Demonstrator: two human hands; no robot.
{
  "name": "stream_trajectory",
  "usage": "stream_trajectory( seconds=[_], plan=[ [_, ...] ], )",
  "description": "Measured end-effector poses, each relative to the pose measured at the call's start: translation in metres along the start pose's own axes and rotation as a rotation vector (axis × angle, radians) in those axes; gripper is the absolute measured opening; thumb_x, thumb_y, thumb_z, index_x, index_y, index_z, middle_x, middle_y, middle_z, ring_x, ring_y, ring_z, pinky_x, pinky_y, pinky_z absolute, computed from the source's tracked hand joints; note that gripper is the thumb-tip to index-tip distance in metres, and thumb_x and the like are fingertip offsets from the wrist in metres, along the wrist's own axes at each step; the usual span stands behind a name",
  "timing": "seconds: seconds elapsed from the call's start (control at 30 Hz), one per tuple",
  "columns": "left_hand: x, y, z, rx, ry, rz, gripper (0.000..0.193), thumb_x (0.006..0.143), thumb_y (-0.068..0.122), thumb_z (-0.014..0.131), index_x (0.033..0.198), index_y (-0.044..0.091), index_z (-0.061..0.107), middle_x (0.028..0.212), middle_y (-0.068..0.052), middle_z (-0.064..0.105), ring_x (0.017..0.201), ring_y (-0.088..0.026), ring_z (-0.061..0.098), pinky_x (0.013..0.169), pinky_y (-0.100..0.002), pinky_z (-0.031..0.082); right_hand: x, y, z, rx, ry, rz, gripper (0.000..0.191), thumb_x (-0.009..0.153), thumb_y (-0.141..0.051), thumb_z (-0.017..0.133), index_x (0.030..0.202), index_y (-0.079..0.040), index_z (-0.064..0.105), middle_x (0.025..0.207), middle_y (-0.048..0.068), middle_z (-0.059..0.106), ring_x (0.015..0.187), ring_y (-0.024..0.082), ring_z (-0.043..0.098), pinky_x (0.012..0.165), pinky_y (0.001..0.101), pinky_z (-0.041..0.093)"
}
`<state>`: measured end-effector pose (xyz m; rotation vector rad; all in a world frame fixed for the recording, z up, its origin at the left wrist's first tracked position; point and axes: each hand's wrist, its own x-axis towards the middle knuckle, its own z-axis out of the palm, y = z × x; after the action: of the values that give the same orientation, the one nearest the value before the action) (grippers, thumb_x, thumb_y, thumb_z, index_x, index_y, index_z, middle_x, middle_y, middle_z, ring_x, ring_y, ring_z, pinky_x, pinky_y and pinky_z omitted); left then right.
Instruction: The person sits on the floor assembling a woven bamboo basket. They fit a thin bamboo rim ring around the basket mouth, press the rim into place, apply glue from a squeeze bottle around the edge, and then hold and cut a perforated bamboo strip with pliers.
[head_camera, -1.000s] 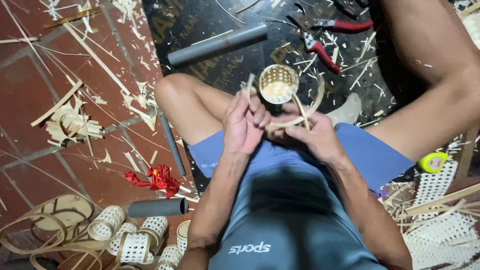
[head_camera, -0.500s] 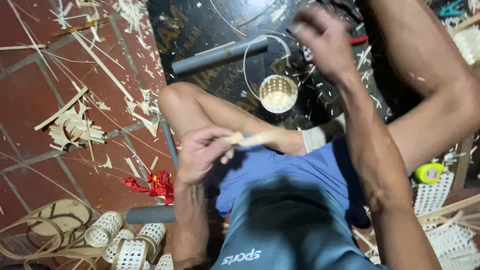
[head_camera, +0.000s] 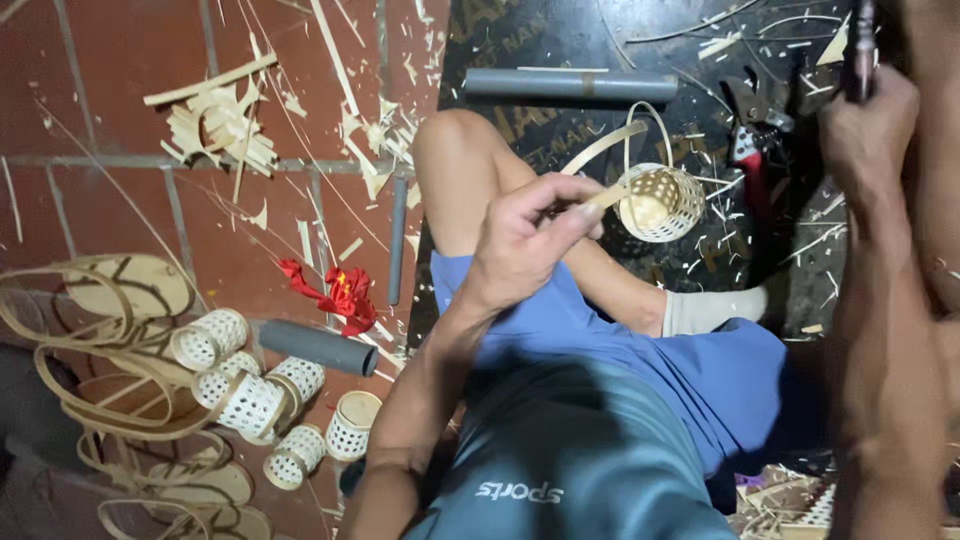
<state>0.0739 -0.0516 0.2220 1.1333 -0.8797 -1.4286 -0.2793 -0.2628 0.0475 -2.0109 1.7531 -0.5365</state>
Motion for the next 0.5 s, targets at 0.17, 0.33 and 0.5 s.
stream_trajectory(
  seconds=[0.17, 0.33, 0.5],
  plan=[
    [0.010, 0.002, 0.019, 0.318, -0.009, 0.223, 0.022, 0.104, 0.006, 0.067, 0.124, -0.002, 0.069, 0.106, -0.009, 0.071, 0.095, -0.012, 0.066, 0.084, -0.027, 0.054, -0.146, -0.115, -0.047, 0.656, -0.224, 0.035, 0.030, 0.082, 0.009, 0.056, 0.110, 0.004, 0.064, 0.113, 0.008, 0.065, 0.098, 0.014, 0.060, 0.083, 0.0253, 0.049],
    [0.012, 0.009, 0.037, 0.445, -0.032, 0.287, 0.019, 0.101, 0.007, 0.070, 0.118, 0.000, 0.071, 0.098, -0.011, 0.071, 0.092, -0.021, 0.068, 0.086, -0.033, 0.054, -0.200, -0.200, -0.081, 0.500, -0.163, -0.133, 0.043, 0.087, 0.006, 0.061, 0.129, 0.008, 0.055, 0.122, 0.018, 0.061, 0.105, 0.025, 0.060, 0.097, 0.0343, 0.048],
    [0.014, 0.013, 0.046, 0.508, -0.006, 0.421, 0.016, 0.102, 0.009, 0.069, 0.117, 0.002, 0.070, 0.104, -0.011, 0.073, 0.093, -0.024, 0.070, 0.088, -0.034, 0.055, -0.195, -0.227, -0.092, 0.422, -0.130, -0.171, 0.036, 0.089, 0.006, 0.064, 0.124, 0.007, 0.054, 0.126, 0.021, 0.060, 0.103, 0.030, 0.062, 0.093, 0.0362, 0.050]
  ],
)
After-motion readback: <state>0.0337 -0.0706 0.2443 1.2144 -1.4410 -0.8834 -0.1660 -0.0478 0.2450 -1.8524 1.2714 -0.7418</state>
